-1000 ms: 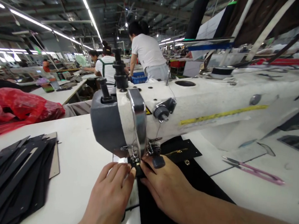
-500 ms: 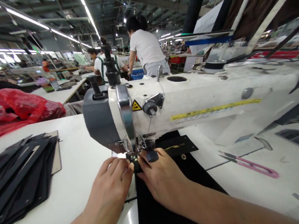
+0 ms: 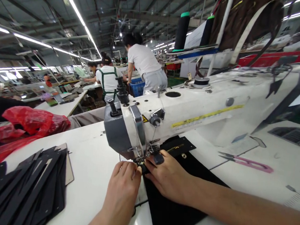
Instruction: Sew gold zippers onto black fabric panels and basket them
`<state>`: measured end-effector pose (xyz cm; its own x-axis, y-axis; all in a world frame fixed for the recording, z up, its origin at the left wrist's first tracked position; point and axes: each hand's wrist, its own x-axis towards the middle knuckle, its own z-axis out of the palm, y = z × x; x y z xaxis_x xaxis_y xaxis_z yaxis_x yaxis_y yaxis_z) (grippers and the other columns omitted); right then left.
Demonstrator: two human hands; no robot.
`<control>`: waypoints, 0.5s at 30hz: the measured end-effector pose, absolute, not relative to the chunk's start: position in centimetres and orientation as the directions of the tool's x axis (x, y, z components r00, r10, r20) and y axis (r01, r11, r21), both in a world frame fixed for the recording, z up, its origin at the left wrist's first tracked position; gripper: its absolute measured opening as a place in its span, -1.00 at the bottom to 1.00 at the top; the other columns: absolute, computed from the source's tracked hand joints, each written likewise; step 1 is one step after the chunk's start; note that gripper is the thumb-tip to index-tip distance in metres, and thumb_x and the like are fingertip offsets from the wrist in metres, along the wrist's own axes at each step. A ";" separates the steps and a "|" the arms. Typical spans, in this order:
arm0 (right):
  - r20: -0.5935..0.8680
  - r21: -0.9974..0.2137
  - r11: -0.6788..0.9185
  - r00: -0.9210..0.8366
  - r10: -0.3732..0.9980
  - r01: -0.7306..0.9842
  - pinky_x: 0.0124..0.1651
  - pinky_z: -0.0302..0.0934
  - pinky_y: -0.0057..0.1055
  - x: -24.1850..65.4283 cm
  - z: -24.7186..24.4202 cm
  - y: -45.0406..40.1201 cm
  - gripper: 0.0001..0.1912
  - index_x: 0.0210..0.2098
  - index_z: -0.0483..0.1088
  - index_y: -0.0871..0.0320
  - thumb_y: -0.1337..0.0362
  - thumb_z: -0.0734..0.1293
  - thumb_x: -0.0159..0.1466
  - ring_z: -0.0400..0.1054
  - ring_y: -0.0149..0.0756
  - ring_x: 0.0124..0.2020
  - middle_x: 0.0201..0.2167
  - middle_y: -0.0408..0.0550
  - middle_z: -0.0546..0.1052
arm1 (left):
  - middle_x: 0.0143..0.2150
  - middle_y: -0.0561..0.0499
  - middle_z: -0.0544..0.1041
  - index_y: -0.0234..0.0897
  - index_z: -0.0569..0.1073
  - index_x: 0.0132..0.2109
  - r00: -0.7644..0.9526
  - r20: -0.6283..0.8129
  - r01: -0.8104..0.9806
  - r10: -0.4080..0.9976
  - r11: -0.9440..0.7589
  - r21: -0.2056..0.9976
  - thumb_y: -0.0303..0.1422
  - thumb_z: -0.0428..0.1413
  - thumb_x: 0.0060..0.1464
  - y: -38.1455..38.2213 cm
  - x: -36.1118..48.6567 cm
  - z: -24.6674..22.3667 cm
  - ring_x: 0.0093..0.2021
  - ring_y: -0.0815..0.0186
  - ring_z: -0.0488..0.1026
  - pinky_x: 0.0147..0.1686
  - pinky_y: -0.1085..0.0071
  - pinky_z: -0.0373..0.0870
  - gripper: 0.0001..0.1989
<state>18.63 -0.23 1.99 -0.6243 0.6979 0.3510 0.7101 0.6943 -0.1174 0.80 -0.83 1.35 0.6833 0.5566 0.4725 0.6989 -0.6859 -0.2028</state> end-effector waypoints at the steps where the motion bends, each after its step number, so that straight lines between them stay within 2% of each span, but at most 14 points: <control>1: 0.352 -0.120 0.695 -0.624 0.697 0.709 0.02 0.06 -0.13 18.6 2.1 -0.2 -0.80 -0.16 0.36 0.30 0.38 0.20 0.24 0.24 -0.07 -0.05 -0.15 0.12 0.44 | -0.29 -0.13 0.40 -0.42 0.42 -0.23 0.683 0.474 0.699 0.556 -0.686 -0.202 -0.56 -0.03 0.14 -0.8 0.8 1.3 -0.26 0.17 0.34 -0.20 0.18 0.32 -0.87; 15: 0.387 -0.142 0.683 -0.595 0.704 0.716 0.02 0.07 -0.14 18.4 2.3 -0.1 -0.78 -0.12 0.35 0.26 0.39 0.18 0.26 0.25 -0.12 -0.06 -0.12 0.11 0.44 | -0.32 -0.09 0.45 -0.38 0.43 -0.28 0.628 0.530 0.721 0.570 -0.682 -0.121 -0.60 0.00 0.11 -0.2 0.7 1.1 -0.28 0.20 0.40 -0.22 0.21 0.34 -0.87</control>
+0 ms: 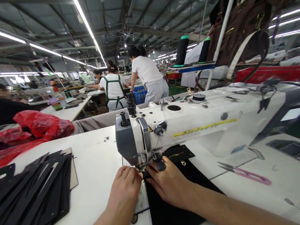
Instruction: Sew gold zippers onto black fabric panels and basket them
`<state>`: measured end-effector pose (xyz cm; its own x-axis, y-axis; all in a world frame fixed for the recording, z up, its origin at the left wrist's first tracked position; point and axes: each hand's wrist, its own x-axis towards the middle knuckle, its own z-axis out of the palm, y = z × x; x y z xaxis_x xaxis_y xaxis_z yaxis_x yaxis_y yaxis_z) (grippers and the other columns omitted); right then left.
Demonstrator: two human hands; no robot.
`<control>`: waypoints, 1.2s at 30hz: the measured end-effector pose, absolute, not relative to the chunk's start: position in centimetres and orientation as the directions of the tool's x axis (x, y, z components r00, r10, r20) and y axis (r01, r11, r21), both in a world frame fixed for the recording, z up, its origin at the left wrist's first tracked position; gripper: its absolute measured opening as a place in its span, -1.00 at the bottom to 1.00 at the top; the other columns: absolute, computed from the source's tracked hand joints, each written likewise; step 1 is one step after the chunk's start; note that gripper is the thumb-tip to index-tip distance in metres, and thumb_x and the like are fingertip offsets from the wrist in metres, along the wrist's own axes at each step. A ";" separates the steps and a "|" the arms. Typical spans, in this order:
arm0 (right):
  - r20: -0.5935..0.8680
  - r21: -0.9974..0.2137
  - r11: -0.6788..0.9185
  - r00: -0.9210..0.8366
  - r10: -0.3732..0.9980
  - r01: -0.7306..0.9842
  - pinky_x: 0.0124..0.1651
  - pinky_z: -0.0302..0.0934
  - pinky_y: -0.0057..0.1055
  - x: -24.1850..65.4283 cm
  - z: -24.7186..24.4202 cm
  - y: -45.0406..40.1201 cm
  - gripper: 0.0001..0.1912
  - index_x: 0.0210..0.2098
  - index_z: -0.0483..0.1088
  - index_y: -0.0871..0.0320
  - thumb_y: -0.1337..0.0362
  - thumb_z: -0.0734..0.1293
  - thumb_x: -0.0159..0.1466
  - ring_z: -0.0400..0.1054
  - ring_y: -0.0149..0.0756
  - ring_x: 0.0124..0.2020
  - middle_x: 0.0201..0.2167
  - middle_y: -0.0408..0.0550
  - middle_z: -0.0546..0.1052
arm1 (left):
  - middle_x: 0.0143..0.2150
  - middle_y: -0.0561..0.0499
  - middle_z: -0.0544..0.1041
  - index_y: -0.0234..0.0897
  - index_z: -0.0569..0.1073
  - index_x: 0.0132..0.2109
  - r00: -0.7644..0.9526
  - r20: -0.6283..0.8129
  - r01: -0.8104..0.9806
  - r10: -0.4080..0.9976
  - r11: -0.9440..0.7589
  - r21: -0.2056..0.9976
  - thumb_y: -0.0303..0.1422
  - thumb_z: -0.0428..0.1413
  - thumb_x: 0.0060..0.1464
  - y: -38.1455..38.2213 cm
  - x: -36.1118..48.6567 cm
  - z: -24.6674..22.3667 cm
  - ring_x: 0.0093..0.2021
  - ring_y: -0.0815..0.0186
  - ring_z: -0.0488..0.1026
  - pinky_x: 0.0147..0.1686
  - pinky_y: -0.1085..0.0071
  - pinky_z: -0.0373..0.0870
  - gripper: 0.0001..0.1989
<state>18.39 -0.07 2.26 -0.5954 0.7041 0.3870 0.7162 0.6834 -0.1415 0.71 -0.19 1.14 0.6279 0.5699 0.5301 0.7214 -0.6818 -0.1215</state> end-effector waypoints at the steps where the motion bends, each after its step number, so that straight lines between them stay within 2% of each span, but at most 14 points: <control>1: 0.387 -0.140 0.683 -0.596 0.704 0.717 0.01 0.08 -0.14 18.4 2.3 -0.1 -0.78 -0.12 0.35 0.26 0.39 0.18 0.26 0.26 -0.12 -0.07 -0.12 0.11 0.44 | -0.33 -0.08 0.45 -0.38 0.43 -0.30 0.624 0.535 0.724 0.569 -0.679 -0.122 -0.60 0.01 0.11 -0.2 0.7 1.1 -0.29 0.21 0.40 -0.23 0.22 0.34 -0.87; 10: 0.392 -0.192 0.668 -0.568 0.724 0.719 0.04 0.10 -0.14 18.3 1.7 -0.2 -0.81 -0.17 0.34 0.25 0.41 0.18 0.24 0.25 -0.13 -0.05 -0.15 0.10 0.44 | -0.35 -0.04 0.46 -0.37 0.42 -0.34 0.596 0.551 0.746 0.584 -0.656 -0.112 -0.62 0.08 0.04 -0.3 0.6 0.8 -0.32 0.23 0.39 -0.24 0.25 0.35 -0.90; 17: 0.409 -0.155 0.665 -0.565 0.716 0.731 0.06 0.13 -0.21 18.9 1.4 1.0 -0.84 -0.20 0.37 0.22 0.39 0.22 0.24 0.30 -0.20 -0.10 -0.16 0.04 0.47 | -0.35 -0.05 0.47 -0.36 0.43 -0.35 0.558 0.528 0.779 0.640 -0.624 -0.066 -0.61 0.12 0.01 0.0 0.9 1.1 -0.32 0.19 0.41 -0.26 0.21 0.35 -0.91; 20: 0.414 -0.121 0.643 -0.550 0.725 0.757 0.10 0.09 -0.06 20.8 1.5 0.4 -0.79 -0.13 0.37 0.23 0.32 0.24 0.25 0.29 -0.11 -0.03 -0.10 0.09 0.46 | -0.28 -0.05 0.49 -0.33 0.44 -0.31 0.545 0.528 0.782 0.652 -0.622 -0.040 -0.54 0.14 0.04 -1.0 0.7 1.9 -0.25 0.20 0.43 -0.20 0.21 0.36 -0.94; 22: 0.432 -0.079 0.610 -0.524 0.734 0.789 0.05 0.13 0.05 22.2 1.4 -1.7 -0.67 -0.04 0.34 0.28 0.23 0.25 0.25 0.27 0.02 0.01 -0.03 0.20 0.42 | -0.17 -0.06 0.49 -0.29 0.45 -0.25 0.556 0.517 0.767 0.651 -0.641 -0.019 -0.49 0.14 0.06 -2.3 0.5 2.3 -0.14 0.18 0.42 -0.08 0.16 0.32 -0.92; 23: 0.440 -0.052 0.599 -0.520 0.732 0.799 -0.02 0.20 0.05 22.9 1.2 -3.2 -0.59 0.01 0.31 0.31 0.19 0.26 0.24 0.29 0.06 -0.01 -0.01 0.25 0.40 | -0.13 -0.06 0.49 -0.27 0.45 -0.20 0.567 0.513 0.751 0.644 -0.660 -0.001 -0.46 0.14 0.06 -3.0 0.4 2.4 -0.09 0.17 0.41 -0.03 0.13 0.28 -0.89; 25: 0.468 0.085 0.616 -0.577 0.670 0.783 -0.18 0.33 -0.07 23.6 0.7 -6.6 -0.46 0.08 0.27 0.27 0.07 0.28 0.21 0.37 0.06 -0.13 -0.05 0.20 0.45 | -0.08 -0.04 0.48 -0.21 0.44 -0.14 0.592 0.490 0.716 0.640 -0.696 0.043 -0.45 0.14 0.07 -4.4 0.2 2.6 -0.04 0.17 0.39 0.02 0.10 0.25 -0.82; 27: 0.469 0.196 0.664 -0.663 0.583 0.722 -0.30 0.37 -0.26 23.7 0.1 -9.4 -0.57 0.07 0.29 0.16 0.21 0.27 0.22 0.42 -0.07 -0.22 -0.07 0.10 0.47 | -0.09 -0.03 0.48 -0.19 0.44 -0.12 0.604 0.447 0.703 0.659 -0.706 0.090 -0.48 0.14 0.05 -5.4 0.0 2.6 -0.06 0.18 0.41 -0.01 0.12 0.29 -0.78; 29: 0.469 0.248 0.683 -0.702 0.537 0.687 -0.24 0.36 -0.33 23.5 -0.3 -11.0 -0.64 0.03 0.32 0.10 0.33 0.23 0.23 0.40 -0.11 -0.13 -0.02 0.02 0.45 | -0.08 -0.03 0.48 -0.19 0.45 -0.12 0.596 0.405 0.713 0.693 -0.689 0.130 -0.52 0.13 0.03 -5.9 -0.1 2.7 -0.08 0.19 0.42 -0.06 0.17 0.35 -0.75; 32: 0.444 0.274 0.716 -0.745 0.497 0.642 -0.15 0.35 -0.32 23.6 -0.1 -10.9 -0.64 0.03 0.32 0.18 0.34 0.21 0.24 0.29 -0.06 0.03 0.04 0.02 0.40 | -0.06 -0.03 0.48 -0.19 0.46 -0.11 0.586 0.384 0.708 0.713 -0.681 0.184 -0.52 0.12 0.03 -6.0 -0.2 3.2 -0.08 0.19 0.42 -0.07 0.17 0.37 -0.74; 36: 0.391 0.298 0.780 -0.816 0.426 0.550 -0.18 0.36 -0.40 24.7 1.0 -9.9 -0.59 0.06 0.28 0.31 0.35 0.22 0.22 0.34 -0.15 -0.01 0.03 0.06 0.41 | -0.05 -0.05 0.48 -0.19 0.46 -0.10 0.583 0.391 0.691 0.712 -0.688 0.221 -0.52 0.10 0.05 -5.9 -0.5 3.8 -0.07 0.21 0.42 -0.06 0.20 0.38 -0.74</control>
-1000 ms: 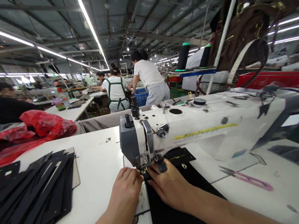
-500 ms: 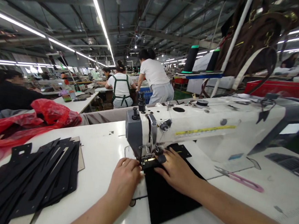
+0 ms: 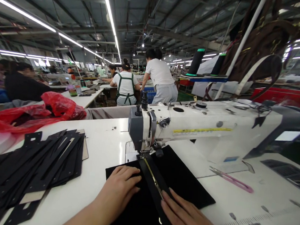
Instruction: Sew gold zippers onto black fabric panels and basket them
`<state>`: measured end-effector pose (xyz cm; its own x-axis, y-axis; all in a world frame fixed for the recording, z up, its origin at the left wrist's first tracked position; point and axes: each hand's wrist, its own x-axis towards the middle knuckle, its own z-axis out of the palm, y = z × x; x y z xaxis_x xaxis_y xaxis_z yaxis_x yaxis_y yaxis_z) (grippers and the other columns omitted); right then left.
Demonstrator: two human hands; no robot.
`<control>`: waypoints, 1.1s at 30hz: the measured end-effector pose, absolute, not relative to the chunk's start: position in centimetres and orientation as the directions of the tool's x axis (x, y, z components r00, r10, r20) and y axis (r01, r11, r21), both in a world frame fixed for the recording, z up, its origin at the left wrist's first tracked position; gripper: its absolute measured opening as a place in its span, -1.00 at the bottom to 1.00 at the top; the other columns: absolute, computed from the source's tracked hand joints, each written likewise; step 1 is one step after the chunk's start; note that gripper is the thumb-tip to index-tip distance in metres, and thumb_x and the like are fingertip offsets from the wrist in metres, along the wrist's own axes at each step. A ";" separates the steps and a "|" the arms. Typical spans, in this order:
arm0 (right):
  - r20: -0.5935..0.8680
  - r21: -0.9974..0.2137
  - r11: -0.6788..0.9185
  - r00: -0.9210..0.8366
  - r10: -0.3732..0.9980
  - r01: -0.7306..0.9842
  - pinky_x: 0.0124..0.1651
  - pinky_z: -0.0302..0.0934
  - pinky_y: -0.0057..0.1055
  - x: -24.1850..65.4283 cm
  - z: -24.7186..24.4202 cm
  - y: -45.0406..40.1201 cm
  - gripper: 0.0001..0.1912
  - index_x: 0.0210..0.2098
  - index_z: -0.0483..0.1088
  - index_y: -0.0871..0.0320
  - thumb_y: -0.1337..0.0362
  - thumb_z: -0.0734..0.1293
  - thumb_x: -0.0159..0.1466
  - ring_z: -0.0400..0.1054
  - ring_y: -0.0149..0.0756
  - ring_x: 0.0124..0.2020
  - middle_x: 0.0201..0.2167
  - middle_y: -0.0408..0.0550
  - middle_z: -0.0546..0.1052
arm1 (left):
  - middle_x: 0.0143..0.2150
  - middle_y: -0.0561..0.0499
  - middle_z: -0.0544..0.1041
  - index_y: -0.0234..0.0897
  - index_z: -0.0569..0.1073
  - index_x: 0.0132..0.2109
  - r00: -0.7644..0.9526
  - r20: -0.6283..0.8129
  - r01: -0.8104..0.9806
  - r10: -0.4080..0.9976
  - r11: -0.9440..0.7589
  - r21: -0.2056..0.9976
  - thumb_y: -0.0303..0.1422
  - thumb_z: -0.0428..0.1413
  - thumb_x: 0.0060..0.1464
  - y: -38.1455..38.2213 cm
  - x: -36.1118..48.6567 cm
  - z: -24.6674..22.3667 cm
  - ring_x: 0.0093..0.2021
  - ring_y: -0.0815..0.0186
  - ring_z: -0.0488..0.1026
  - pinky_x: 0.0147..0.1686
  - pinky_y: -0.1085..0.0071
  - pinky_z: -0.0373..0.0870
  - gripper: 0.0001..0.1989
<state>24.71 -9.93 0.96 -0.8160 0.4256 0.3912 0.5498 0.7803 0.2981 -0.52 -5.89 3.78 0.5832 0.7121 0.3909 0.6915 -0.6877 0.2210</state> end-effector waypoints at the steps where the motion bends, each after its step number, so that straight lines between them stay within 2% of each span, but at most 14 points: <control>1: 0.396 0.295 0.788 -0.819 0.415 0.541 -0.18 0.36 -0.40 24.8 1.1 -9.9 -0.59 0.06 0.28 0.31 0.36 0.22 0.21 0.35 -0.17 -0.03 0.02 0.05 0.42 | -0.05 -0.05 0.48 -0.19 0.46 -0.11 0.587 0.391 0.687 0.709 -0.692 0.222 -0.52 0.09 0.04 -5.9 -0.6 3.9 -0.06 0.21 0.42 -0.07 0.21 0.38 -0.74; 5: 0.528 0.256 0.792 -0.766 0.365 0.554 -0.22 0.34 -0.34 24.2 1.8 -10.4 -0.71 -0.06 0.36 0.23 0.36 0.18 0.25 0.40 -0.17 -0.11 -0.09 -0.02 0.50 | -0.06 -0.05 0.48 -0.19 0.47 -0.11 0.602 0.396 0.690 0.694 -0.701 0.179 -0.53 0.09 0.03 -6.1 -0.9 4.1 -0.05 0.20 0.42 -0.04 0.19 0.37 -0.74; 7: 0.629 0.174 0.793 -0.686 0.367 0.584 -0.18 0.30 -0.33 23.4 2.8 -10.2 -0.75 -0.15 0.38 0.20 0.42 0.12 0.27 0.40 -0.19 -0.12 -0.18 -0.04 0.54 | -0.08 -0.05 0.50 -0.20 0.49 -0.15 0.570 0.406 0.719 0.714 -0.673 0.174 -0.54 0.08 0.04 -6.7 -0.6 4.2 -0.06 0.18 0.43 -0.05 0.16 0.37 -0.76; 9: 0.707 0.005 0.770 -0.546 0.449 0.638 -0.23 0.27 -0.38 22.6 4.6 -9.5 -0.75 -0.27 0.35 0.19 0.45 0.06 0.30 0.42 -0.25 -0.23 -0.33 -0.02 0.55 | -0.10 -0.03 0.51 -0.19 0.50 -0.19 0.533 0.392 0.716 0.750 -0.647 0.263 -0.57 0.06 0.03 -7.7 0.2 4.3 -0.09 0.19 0.44 -0.08 0.20 0.40 -0.75; 11: 0.738 -0.155 0.701 -0.391 0.550 0.696 -0.42 0.21 -0.44 22.1 6.6 -8.2 -0.72 -0.43 0.26 0.16 0.40 0.03 0.34 0.38 -0.34 -0.48 -0.54 -0.07 0.45 | -0.11 0.00 0.52 -0.16 0.49 -0.15 0.500 0.392 0.640 0.772 -0.634 0.434 -0.59 0.04 0.03 -8.6 1.2 4.6 -0.12 0.25 0.46 -0.12 0.30 0.43 -0.70; 12: 0.743 -0.186 0.670 -0.344 0.575 0.719 -0.50 0.16 -0.44 21.9 7.4 -7.4 -0.70 -0.48 0.21 0.13 0.36 0.03 0.35 0.31 -0.37 -0.58 -0.62 -0.12 0.38 | -0.11 0.01 0.52 -0.16 0.48 -0.12 0.474 0.414 0.589 0.777 -0.629 0.508 -0.59 0.04 0.03 -8.9 1.8 4.9 -0.12 0.27 0.46 -0.11 0.33 0.43 -0.69; 13: 0.743 -0.192 0.651 -0.325 0.585 0.735 -0.55 0.10 -0.44 21.9 8.1 -6.6 -0.68 -0.51 0.16 0.11 0.33 0.02 0.36 0.25 -0.39 -0.65 -0.67 -0.17 0.32 | -0.11 0.01 0.52 -0.16 0.47 -0.10 0.433 0.451 0.546 0.781 -0.625 0.558 -0.58 0.04 0.05 -9.0 2.3 5.1 -0.11 0.28 0.46 -0.09 0.35 0.42 -0.69; 15: 0.746 -0.141 0.652 -0.353 0.565 0.745 -0.57 0.04 -0.43 21.9 9.0 -5.4 -0.66 -0.52 0.12 0.10 0.30 0.01 0.38 0.19 -0.40 -0.69 -0.69 -0.21 0.27 | -0.11 -0.02 0.51 -0.20 0.45 -0.08 0.330 0.534 0.518 0.779 -0.622 0.587 -0.56 0.04 0.08 -8.6 3.1 5.7 -0.11 0.28 0.45 -0.08 0.33 0.41 -0.71; 18: 0.750 -0.061 0.681 -0.416 0.513 0.730 -0.56 0.01 -0.44 22.0 9.3 -4.7 -0.65 -0.51 0.12 0.11 0.30 -0.02 0.39 0.19 -0.41 -0.69 -0.69 -0.21 0.27 | -0.14 -0.04 0.50 -0.23 0.46 -0.13 0.283 0.622 0.548 0.730 -0.655 0.520 -0.52 0.10 0.06 -7.2 3.8 6.1 -0.14 0.26 0.44 -0.13 0.29 0.43 -0.79; 22: 0.753 -0.064 0.683 -0.414 0.511 0.727 -0.57 -0.01 -0.45 22.0 9.2 -4.9 -0.65 -0.52 0.12 0.11 0.32 -0.03 0.40 0.20 -0.43 -0.69 -0.70 -0.22 0.26 | -0.22 -0.04 0.53 -0.29 0.44 -0.17 0.343 0.733 0.601 0.587 -0.737 0.309 -0.43 0.13 0.09 -5.4 3.9 5.8 -0.25 0.23 0.45 -0.25 0.27 0.43 -0.88; 26: 0.758 -0.079 0.675 -0.396 0.518 0.734 -0.58 -0.03 -0.45 21.8 8.8 -4.9 -0.65 -0.52 0.12 0.11 0.31 -0.01 0.40 0.19 -0.44 -0.71 -0.71 -0.24 0.25 | -0.25 -0.05 0.53 -0.31 0.42 -0.15 0.462 0.788 0.587 0.406 -0.806 0.071 -0.50 0.02 0.17 -5.0 3.5 5.6 -0.32 0.27 0.45 -0.35 0.33 0.39 -0.87; 28: 0.770 -0.072 0.679 -0.391 0.504 0.731 -0.58 -0.03 -0.45 21.7 8.8 -4.6 -0.65 -0.52 0.13 0.12 0.31 0.00 0.40 0.19 -0.44 -0.71 -0.71 -0.23 0.26 | -0.26 -0.05 0.53 -0.31 0.41 -0.15 0.461 0.790 0.593 0.405 -0.803 0.065 -0.48 0.04 0.16 -5.0 3.5 5.6 -0.33 0.26 0.45 -0.35 0.34 0.38 -0.89; 33: 0.818 0.018 0.664 -0.393 0.420 0.747 -0.57 0.02 -0.44 21.9 9.9 -5.1 -0.64 -0.53 0.18 0.15 0.37 0.01 0.38 0.22 -0.42 -0.69 -0.70 -0.18 0.29 | -0.33 -0.03 0.55 -0.30 0.42 -0.21 0.424 0.751 0.591 0.507 -0.782 0.195 -0.39 -0.05 0.22 -4.2 4.0 5.5 -0.38 0.25 0.49 -0.38 0.34 0.42 -0.84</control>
